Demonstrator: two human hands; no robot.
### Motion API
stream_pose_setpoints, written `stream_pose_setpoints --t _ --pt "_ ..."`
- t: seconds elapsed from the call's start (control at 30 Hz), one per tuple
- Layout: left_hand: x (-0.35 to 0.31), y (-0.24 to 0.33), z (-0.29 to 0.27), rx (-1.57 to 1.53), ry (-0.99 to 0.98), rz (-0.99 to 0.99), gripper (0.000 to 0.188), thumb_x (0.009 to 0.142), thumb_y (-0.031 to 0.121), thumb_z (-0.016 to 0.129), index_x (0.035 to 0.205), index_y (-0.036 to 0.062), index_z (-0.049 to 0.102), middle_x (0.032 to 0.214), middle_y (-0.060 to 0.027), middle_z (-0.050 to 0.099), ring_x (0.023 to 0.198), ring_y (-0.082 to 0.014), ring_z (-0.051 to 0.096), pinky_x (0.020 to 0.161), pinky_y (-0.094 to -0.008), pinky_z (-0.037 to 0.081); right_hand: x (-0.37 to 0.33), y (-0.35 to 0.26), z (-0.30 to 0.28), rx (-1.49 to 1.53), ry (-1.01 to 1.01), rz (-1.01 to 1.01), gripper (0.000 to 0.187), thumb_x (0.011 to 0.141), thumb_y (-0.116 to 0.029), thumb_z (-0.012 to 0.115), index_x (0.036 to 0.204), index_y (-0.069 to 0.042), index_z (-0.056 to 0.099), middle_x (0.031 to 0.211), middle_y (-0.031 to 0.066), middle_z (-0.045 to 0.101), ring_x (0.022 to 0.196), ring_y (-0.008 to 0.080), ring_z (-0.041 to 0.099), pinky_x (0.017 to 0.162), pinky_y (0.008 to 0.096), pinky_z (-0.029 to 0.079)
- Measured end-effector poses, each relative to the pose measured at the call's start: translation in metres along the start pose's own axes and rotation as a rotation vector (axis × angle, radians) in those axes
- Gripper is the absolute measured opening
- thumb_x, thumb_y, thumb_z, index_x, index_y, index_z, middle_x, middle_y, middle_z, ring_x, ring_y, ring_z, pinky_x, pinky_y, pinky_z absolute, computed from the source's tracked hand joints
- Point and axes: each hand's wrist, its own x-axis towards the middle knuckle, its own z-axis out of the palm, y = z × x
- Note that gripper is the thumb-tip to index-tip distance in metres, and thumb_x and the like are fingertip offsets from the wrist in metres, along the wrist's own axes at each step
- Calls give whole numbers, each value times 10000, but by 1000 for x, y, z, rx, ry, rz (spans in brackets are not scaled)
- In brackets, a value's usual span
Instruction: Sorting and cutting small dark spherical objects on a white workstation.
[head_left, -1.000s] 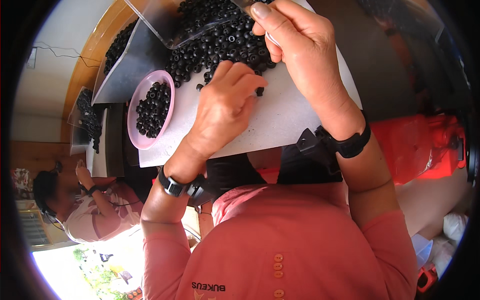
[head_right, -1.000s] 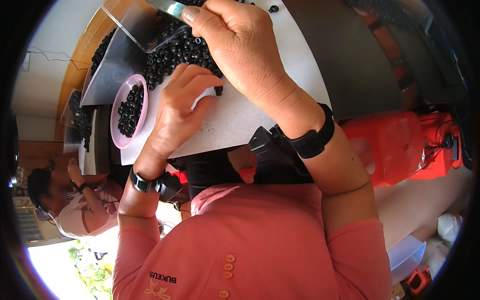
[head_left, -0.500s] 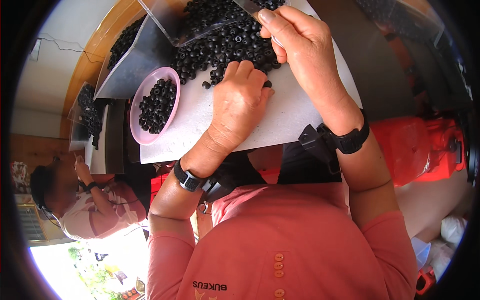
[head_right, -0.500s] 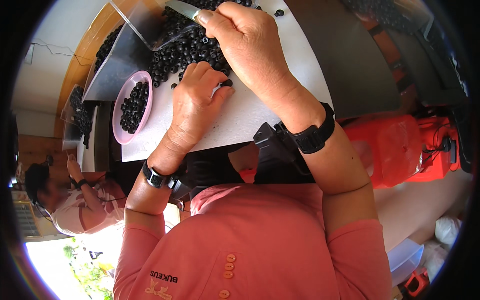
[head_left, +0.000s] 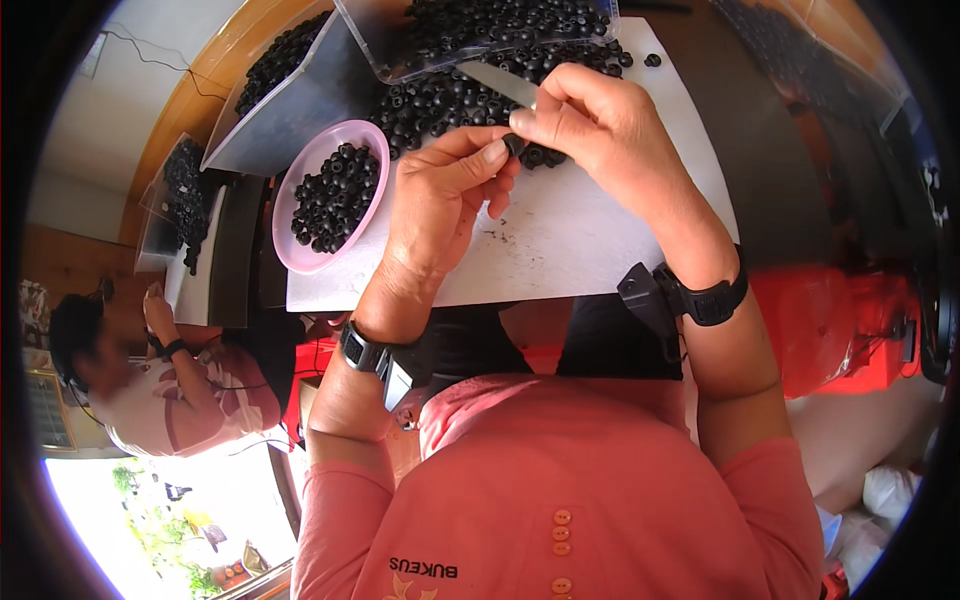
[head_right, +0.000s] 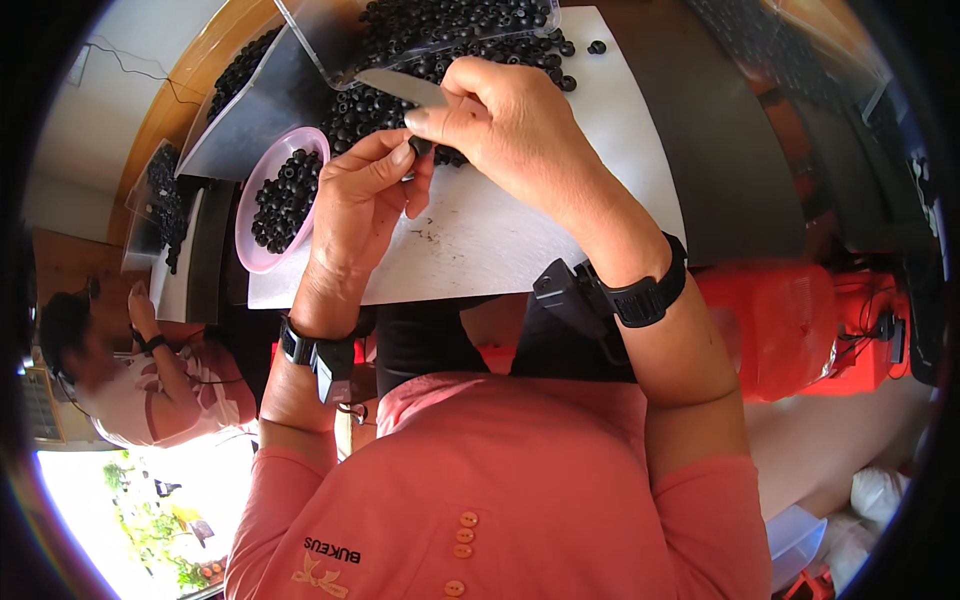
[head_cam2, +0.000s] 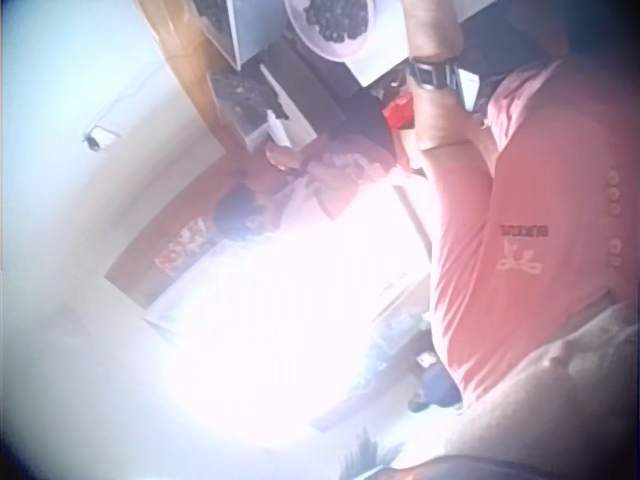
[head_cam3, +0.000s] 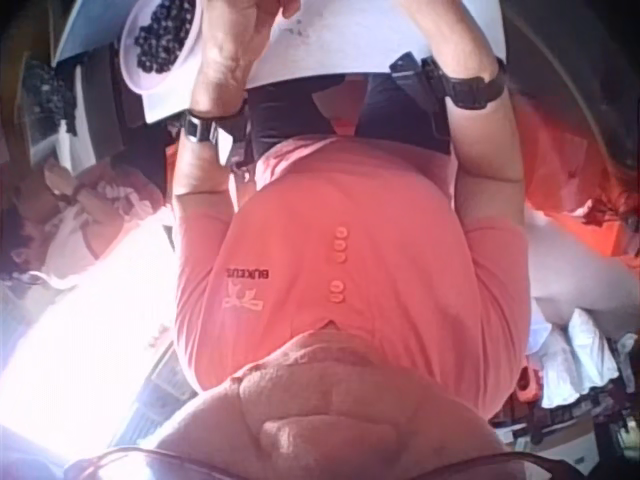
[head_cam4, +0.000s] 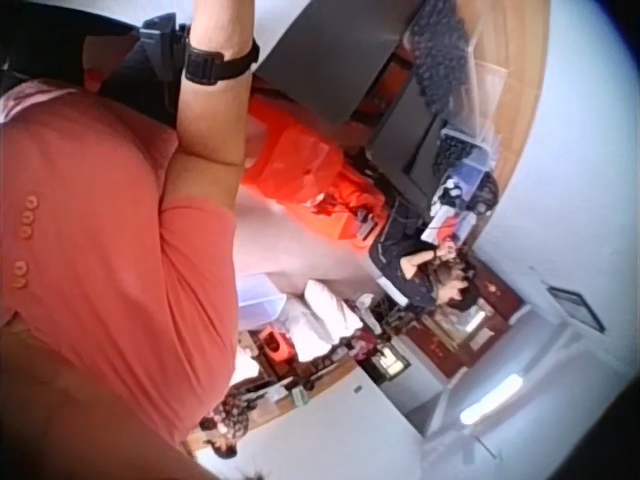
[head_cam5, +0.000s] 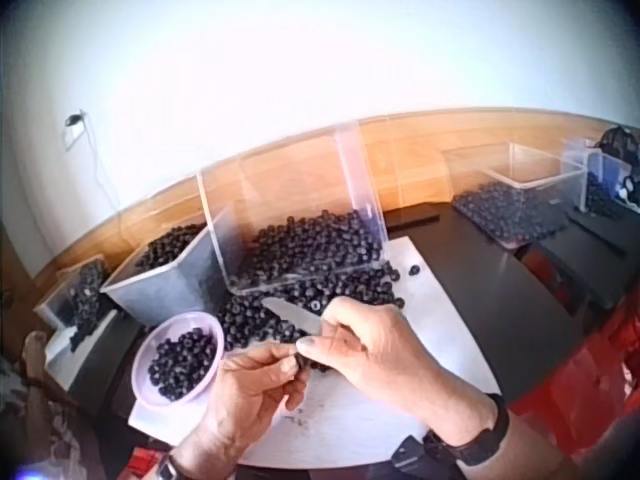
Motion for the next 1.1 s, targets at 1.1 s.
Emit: stream_pose_setpoints --t 1.1 --pt "-11 -17 -10 -318 -42 33 172 973 59 578 1096 -57 608 920 -136 638 770 -193 619 538 -300 499 -3 4 13 -51 -182 36 294 947 -236 639 754 -19 597 521 47 468 480 111 408 463 311 334"
